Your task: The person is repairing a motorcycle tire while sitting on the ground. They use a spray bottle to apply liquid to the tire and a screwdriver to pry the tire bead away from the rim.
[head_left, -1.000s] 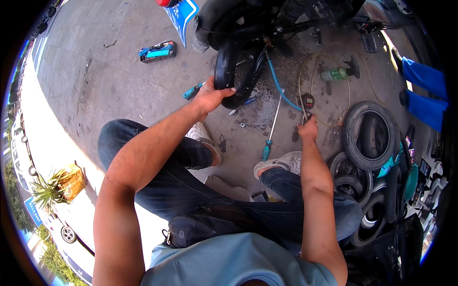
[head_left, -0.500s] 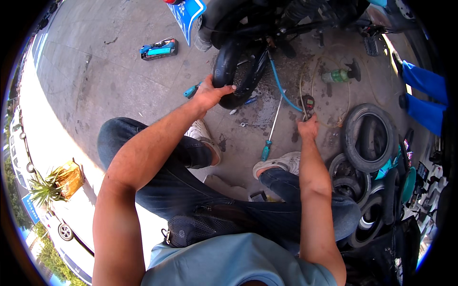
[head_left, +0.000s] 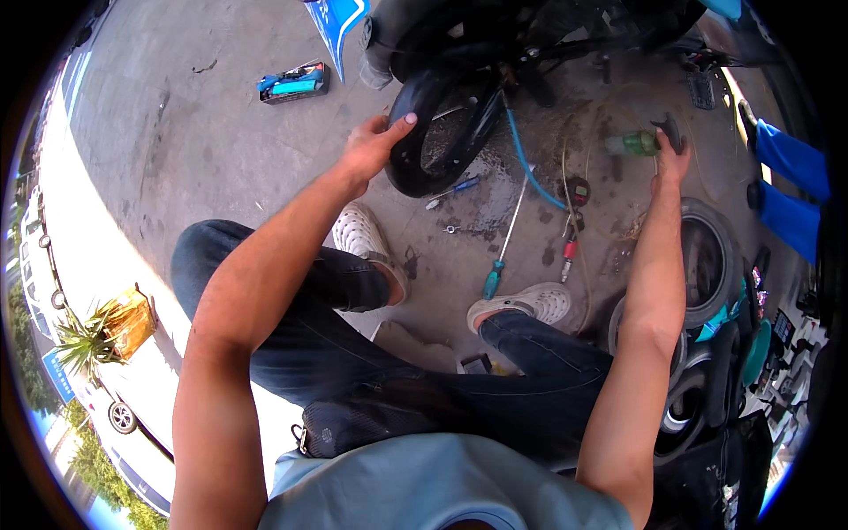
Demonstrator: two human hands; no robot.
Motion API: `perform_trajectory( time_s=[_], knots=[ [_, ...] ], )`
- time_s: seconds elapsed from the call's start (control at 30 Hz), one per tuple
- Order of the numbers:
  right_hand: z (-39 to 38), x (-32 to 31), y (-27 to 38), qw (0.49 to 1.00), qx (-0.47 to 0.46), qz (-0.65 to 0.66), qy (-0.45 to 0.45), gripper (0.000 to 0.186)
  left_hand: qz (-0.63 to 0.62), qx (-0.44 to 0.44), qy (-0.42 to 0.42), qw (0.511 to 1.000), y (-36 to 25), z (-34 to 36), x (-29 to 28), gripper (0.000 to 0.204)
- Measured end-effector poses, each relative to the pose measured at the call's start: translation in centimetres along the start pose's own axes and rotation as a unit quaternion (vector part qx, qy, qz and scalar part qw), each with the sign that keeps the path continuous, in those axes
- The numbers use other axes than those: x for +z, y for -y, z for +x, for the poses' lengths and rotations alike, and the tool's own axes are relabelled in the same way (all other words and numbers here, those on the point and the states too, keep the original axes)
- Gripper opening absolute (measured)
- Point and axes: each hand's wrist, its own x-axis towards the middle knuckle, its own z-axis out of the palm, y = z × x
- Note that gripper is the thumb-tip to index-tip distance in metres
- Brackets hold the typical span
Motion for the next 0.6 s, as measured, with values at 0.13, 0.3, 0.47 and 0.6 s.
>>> perform_trajectory(
  time_s=[0.13,0.3,0.47,0.6],
  knots=[
    [0.8,0.4,0.1,1.0,0.019,0.002,0.002,0.081,-0.018,0.013,0.039,0.999,0.0,-0.6,-0.1,0.068],
    [-2.4,0.9,0.3,0.997,0.017,0.075,-0.017,0.045,-0.019,0.018,0.059,0.998,0.2,-0.5,-0.5,0.064],
    [-5.1,-1.3,5.0,0.998,-0.032,-0.007,-0.053,0.042,0.093,0.071,0.027,0.993,0.9,-0.6,-0.5,0.067],
    [-9.4,-3.0,14.9,0.995,-0.063,0.023,0.075,0.038,0.401,0.037,0.008,0.915,-1.0,-2.6,-0.5,0.07]
  ],
)
